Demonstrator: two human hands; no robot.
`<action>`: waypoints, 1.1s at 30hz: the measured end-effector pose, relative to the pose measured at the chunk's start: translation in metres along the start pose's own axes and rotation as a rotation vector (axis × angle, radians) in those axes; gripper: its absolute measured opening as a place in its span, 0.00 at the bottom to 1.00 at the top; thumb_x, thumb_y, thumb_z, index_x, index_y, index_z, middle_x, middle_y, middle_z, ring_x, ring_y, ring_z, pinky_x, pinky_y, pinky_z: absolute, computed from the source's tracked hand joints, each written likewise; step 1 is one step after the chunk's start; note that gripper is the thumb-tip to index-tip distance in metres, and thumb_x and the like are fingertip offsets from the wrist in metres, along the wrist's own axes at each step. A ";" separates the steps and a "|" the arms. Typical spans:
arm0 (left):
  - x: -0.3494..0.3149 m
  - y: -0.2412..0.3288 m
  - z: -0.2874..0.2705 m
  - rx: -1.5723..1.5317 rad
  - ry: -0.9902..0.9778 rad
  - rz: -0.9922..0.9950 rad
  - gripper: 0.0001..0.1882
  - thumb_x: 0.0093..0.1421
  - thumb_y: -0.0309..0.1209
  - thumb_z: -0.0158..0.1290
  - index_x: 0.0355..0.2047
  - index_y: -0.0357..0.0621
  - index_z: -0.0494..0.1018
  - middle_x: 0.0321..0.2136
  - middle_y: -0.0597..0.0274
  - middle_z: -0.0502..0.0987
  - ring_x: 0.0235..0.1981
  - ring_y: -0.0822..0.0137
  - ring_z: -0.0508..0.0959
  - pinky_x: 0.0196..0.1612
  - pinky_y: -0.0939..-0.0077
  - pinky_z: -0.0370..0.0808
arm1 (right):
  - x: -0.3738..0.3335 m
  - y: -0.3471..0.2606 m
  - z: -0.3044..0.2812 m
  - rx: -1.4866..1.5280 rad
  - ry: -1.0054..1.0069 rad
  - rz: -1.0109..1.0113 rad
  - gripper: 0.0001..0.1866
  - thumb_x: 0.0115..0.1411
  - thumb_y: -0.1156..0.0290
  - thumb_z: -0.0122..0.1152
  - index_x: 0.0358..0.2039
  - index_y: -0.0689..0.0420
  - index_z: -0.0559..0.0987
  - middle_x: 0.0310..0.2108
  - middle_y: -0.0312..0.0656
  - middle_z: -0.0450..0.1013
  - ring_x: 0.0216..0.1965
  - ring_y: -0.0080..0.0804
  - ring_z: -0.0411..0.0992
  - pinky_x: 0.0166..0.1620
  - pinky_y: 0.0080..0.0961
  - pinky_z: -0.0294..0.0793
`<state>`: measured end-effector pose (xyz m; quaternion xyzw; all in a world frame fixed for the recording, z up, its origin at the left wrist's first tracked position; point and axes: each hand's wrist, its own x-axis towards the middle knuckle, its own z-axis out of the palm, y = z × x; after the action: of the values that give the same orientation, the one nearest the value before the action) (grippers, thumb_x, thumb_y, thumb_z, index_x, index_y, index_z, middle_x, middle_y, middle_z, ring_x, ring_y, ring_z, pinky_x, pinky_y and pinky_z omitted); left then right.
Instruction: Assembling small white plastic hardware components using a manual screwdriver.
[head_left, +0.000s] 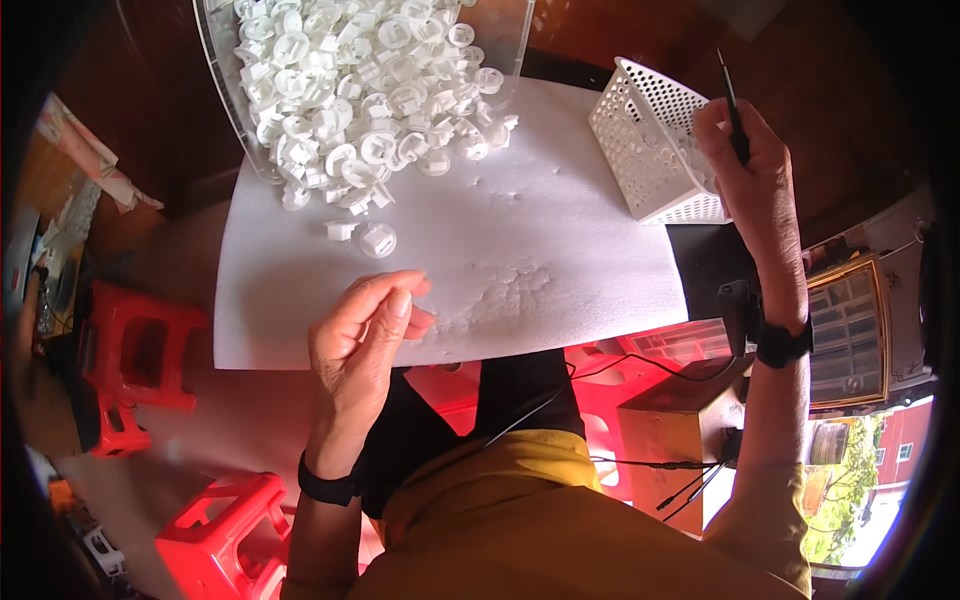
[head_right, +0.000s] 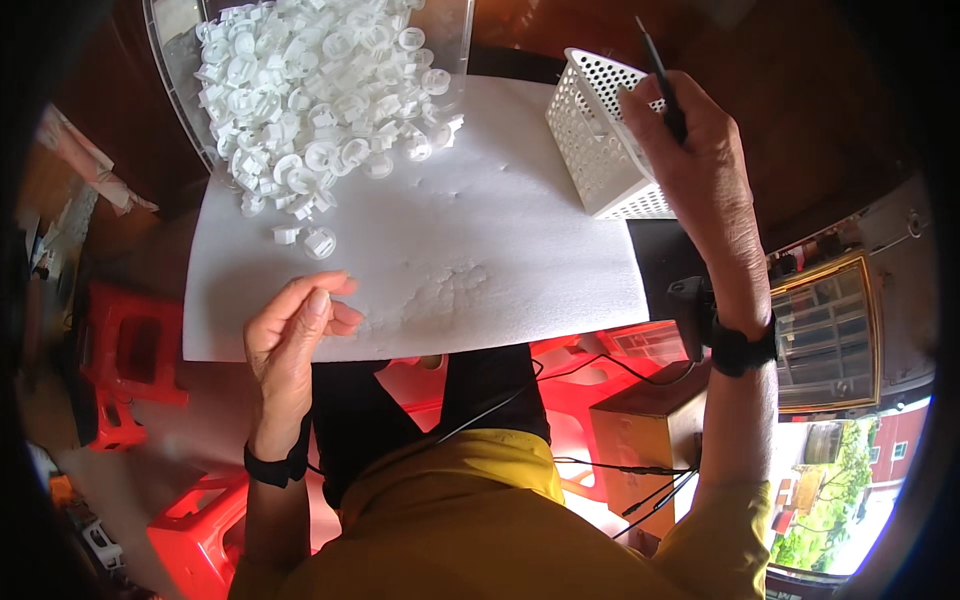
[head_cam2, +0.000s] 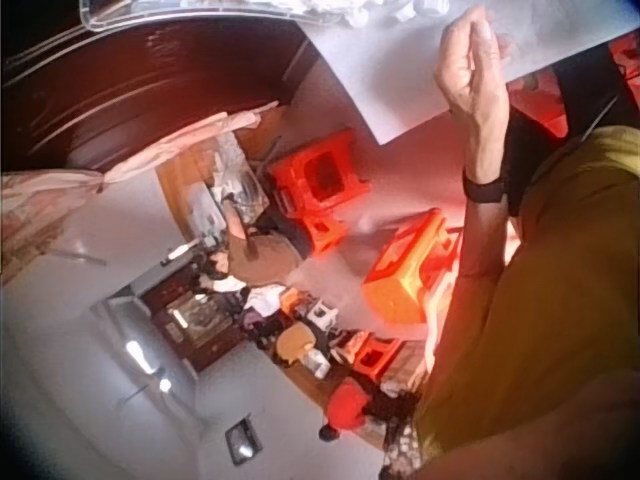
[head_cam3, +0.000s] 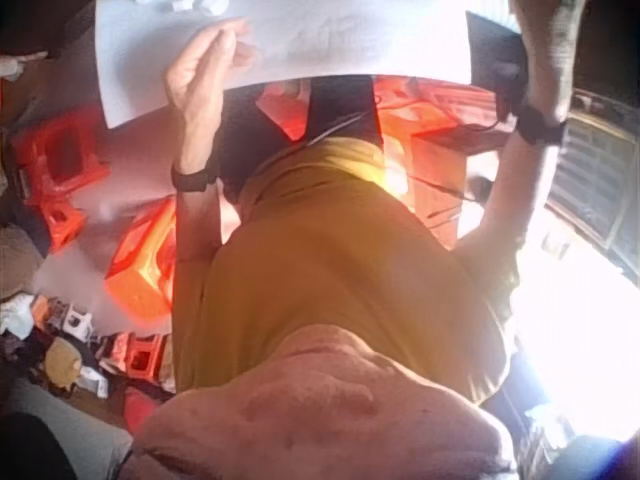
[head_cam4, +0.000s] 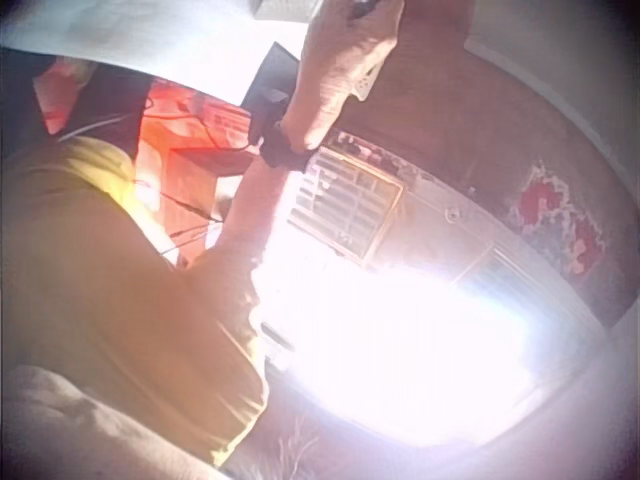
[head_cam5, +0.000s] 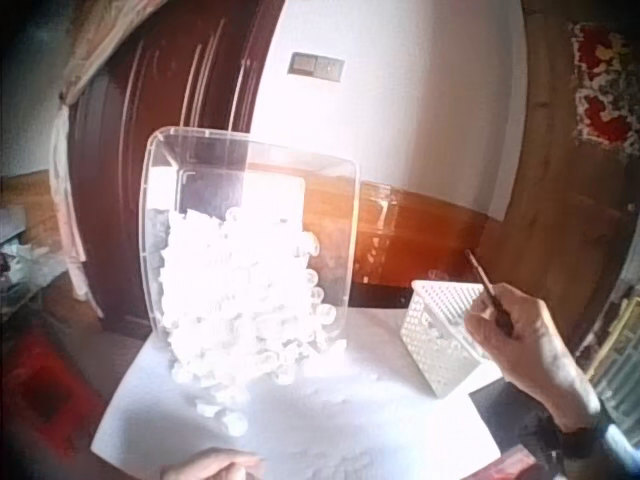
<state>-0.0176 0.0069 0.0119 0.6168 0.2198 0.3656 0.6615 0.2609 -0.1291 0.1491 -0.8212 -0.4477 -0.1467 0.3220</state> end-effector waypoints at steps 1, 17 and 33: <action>0.000 -0.002 0.000 -0.005 0.012 -0.010 0.12 0.65 0.31 0.49 0.41 0.34 0.75 0.34 0.58 0.77 0.28 0.74 0.77 0.33 0.81 0.75 | -0.004 -0.016 0.009 0.103 -0.118 -0.031 0.12 0.63 0.61 0.56 0.33 0.58 0.75 0.16 0.28 0.62 0.17 0.12 0.56 0.21 0.17 0.57; -0.002 -0.001 -0.003 0.140 -0.098 0.012 0.08 0.62 0.27 0.51 0.30 0.32 0.73 0.24 0.58 0.73 0.24 0.71 0.75 0.29 0.79 0.71 | -0.015 -0.126 0.170 0.168 -0.594 -0.843 0.12 0.57 0.69 0.54 0.40 0.59 0.72 0.26 0.50 0.74 0.34 0.49 0.74 0.36 0.41 0.71; 0.002 0.002 -0.010 0.286 -0.147 0.032 0.10 0.63 0.28 0.50 0.32 0.31 0.75 0.25 0.61 0.74 0.26 0.74 0.76 0.30 0.81 0.73 | 0.087 -0.122 0.099 -0.145 -0.706 -0.383 0.16 0.56 0.72 0.52 0.44 0.68 0.69 0.24 0.48 0.71 0.26 0.33 0.71 0.33 0.30 0.70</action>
<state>-0.0235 0.0151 0.0126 0.7333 0.2107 0.2948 0.5754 0.2036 0.0397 0.1692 -0.7433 -0.6642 0.0557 0.0565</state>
